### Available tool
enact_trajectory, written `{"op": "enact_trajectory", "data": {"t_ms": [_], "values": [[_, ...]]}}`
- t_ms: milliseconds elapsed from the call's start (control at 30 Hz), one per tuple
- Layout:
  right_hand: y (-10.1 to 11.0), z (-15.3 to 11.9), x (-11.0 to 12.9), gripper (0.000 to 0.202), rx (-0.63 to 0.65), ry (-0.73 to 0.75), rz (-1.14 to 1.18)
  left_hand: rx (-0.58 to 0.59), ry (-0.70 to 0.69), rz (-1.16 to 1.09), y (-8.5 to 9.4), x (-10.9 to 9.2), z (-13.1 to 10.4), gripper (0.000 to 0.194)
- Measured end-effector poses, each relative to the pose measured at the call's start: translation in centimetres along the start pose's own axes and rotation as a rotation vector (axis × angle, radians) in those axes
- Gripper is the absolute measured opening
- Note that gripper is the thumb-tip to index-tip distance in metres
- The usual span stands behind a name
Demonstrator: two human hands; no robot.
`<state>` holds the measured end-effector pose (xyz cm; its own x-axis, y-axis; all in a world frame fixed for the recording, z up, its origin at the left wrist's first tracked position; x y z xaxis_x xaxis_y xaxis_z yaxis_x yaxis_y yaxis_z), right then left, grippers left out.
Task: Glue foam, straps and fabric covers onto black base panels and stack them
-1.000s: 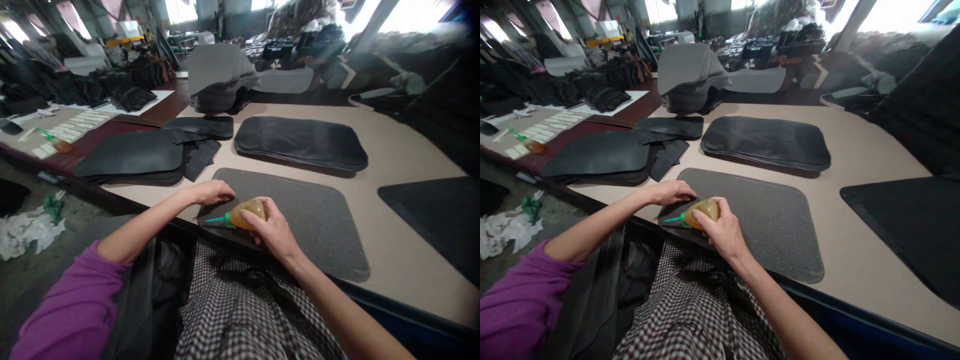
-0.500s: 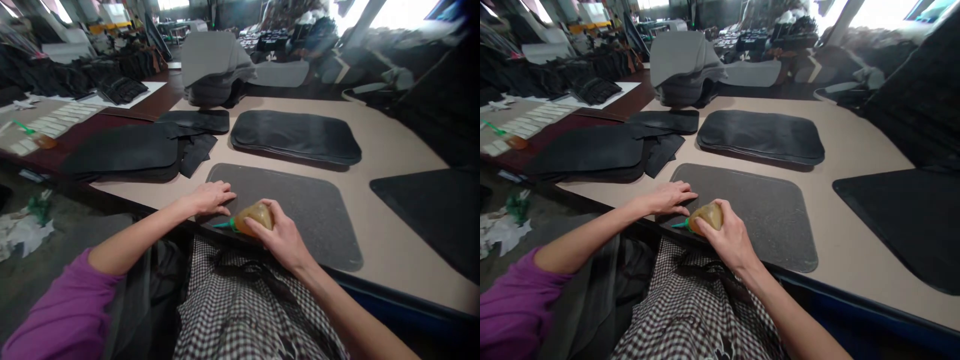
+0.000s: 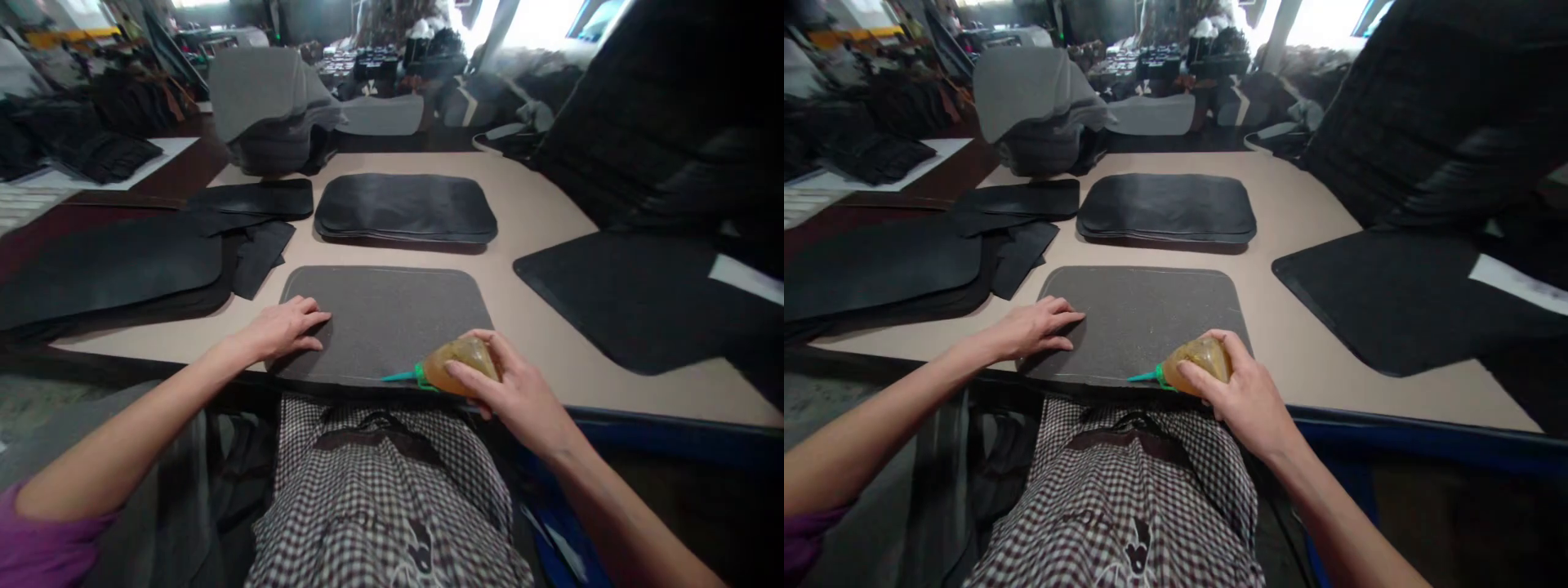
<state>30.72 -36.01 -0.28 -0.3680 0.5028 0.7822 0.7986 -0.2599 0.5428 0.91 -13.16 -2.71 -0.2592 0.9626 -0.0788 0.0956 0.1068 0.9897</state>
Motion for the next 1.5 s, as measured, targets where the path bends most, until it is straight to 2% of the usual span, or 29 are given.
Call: {"op": "enact_trajectory", "data": {"t_ms": [267,400,533,633,933,1000,1067,1133,1200,1367,1433,1500], "values": [[5.7,-0.4,-4.2,0.049,0.029,-0.096,0.203,0.038,0.018,-0.053,-0.5,0.6,0.2,0.064],[6.8,-0.1,-6.0,0.048,0.045,-0.113,0.324,0.049,0.039,-0.065,-0.4,0.6,0.3,0.065],[7.2,-0.2,-6.9,0.049,0.035,-0.132,0.288,0.041,0.038,-0.083,-0.2,0.5,0.4,0.066],[8.5,-0.4,-7.6,0.048,-0.042,-0.145,0.282,0.023,0.035,-0.096,-0.3,0.6,0.4,0.065],[14.7,-0.4,-10.8,0.053,-0.380,-0.236,0.283,0.028,0.047,-0.097,-0.6,0.7,0.5,0.065],[15.3,-0.2,-11.2,0.050,-0.481,-0.191,0.352,0.026,0.044,-0.092,-0.6,0.7,0.5,0.066],[15.4,0.3,-11.3,0.045,-0.523,-0.127,0.511,0.026,0.039,-0.082,-0.6,0.8,0.6,0.066],[15.0,1.2,-11.1,0.042,-0.453,-0.076,0.729,0.022,0.030,-0.053,-0.7,1.0,0.6,0.064],[14.5,2.8,-10.5,0.040,-0.324,-0.030,0.918,0.006,0.017,-0.008,-0.8,1.2,0.7,0.059],[14.1,9.1,-8.5,0.041,-0.094,0.135,1.140,-0.066,0.012,0.067,-0.5,1.1,1.6,0.043],[14.1,12.4,-7.7,0.043,-0.069,0.166,1.148,-0.114,0.020,0.070,0.0,0.6,1.9,0.042],[14.1,15.7,-7.0,0.046,-0.133,0.175,1.079,-0.178,0.014,0.061,0.4,0.0,2.1,0.041]]}}
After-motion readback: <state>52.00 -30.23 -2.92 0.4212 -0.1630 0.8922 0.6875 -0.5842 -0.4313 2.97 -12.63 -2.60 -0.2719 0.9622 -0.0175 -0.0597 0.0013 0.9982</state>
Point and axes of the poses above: each hand's wrist, its own z-axis towards the middle knuckle, its own y-axis out of the back of the hand, x = y × z, the point moved 2 cm from there along z, towards the middle knuckle, and after that the axes turned 10 degrees about -y, right-handed, at the moved point
